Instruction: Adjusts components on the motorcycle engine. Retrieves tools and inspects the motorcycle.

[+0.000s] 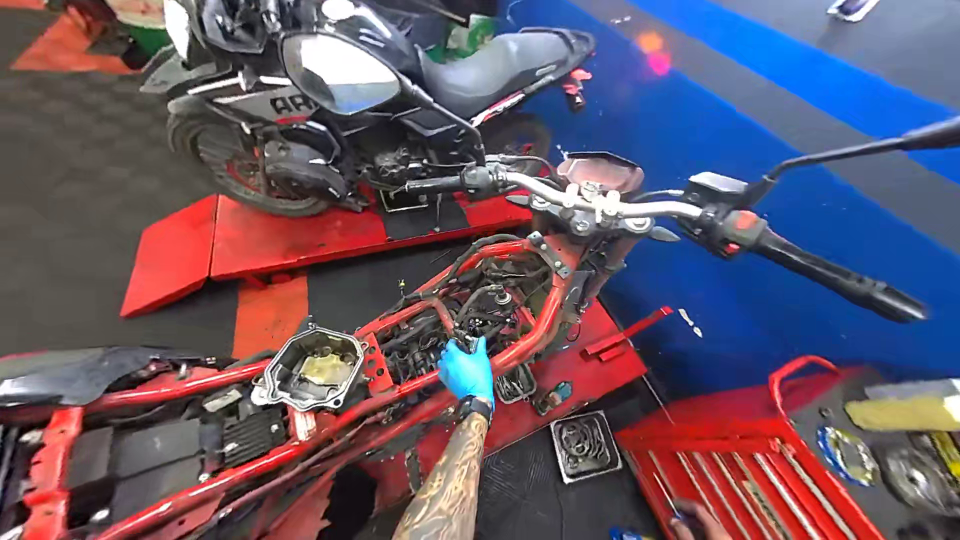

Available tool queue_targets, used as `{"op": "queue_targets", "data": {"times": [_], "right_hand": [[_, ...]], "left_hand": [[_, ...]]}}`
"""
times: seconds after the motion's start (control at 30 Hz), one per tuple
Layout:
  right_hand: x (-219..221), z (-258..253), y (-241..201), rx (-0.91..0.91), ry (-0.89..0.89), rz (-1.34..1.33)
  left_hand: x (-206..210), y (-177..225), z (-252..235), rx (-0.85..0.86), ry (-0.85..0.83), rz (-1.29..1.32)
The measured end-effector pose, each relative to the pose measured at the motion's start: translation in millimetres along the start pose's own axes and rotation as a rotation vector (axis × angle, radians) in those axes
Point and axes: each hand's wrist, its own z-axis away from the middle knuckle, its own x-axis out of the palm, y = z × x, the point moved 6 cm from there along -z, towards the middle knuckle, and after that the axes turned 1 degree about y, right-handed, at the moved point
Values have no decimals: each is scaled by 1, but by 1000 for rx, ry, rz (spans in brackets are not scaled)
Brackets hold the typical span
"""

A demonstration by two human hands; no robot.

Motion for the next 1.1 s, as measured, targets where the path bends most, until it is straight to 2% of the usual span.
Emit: {"op": "queue_targets", "data": {"times": [0.1, 0.2, 0.37, 0.47, 0.57, 0.67, 0.77, 0.93, 1.1], "right_hand": [[15, -51, -100, -180, -35, -27], [56, -86, -204, -348, -163, -46], [149, -152, -350, -894, -375, 275], [198, -176, -408, -1141, -453, 495], [241, -202, -438, -1380, -566, 645], [270, -226, -442, -1492, -743, 725], [284, -252, -447, -1506, -871, 698], [292, -283, -449, -1417, -1034, 533], [288, -280, -441, -1469, -980, 471]], "left_hand": [[0, -3, -9, 12, -23, -6], [-5, -17, -18, 15, -114, 39], [-19, -35, -36, 10, -290, 100], [-22, -49, -51, 43, -379, 282], [-25, -54, -65, 54, -459, 476], [-17, -50, -72, -10, -560, 712], [-7, -45, -76, -47, -520, 934], [-2, -51, -78, -46, -381, 1113], [10, -51, -78, -77, -324, 1254]]}}
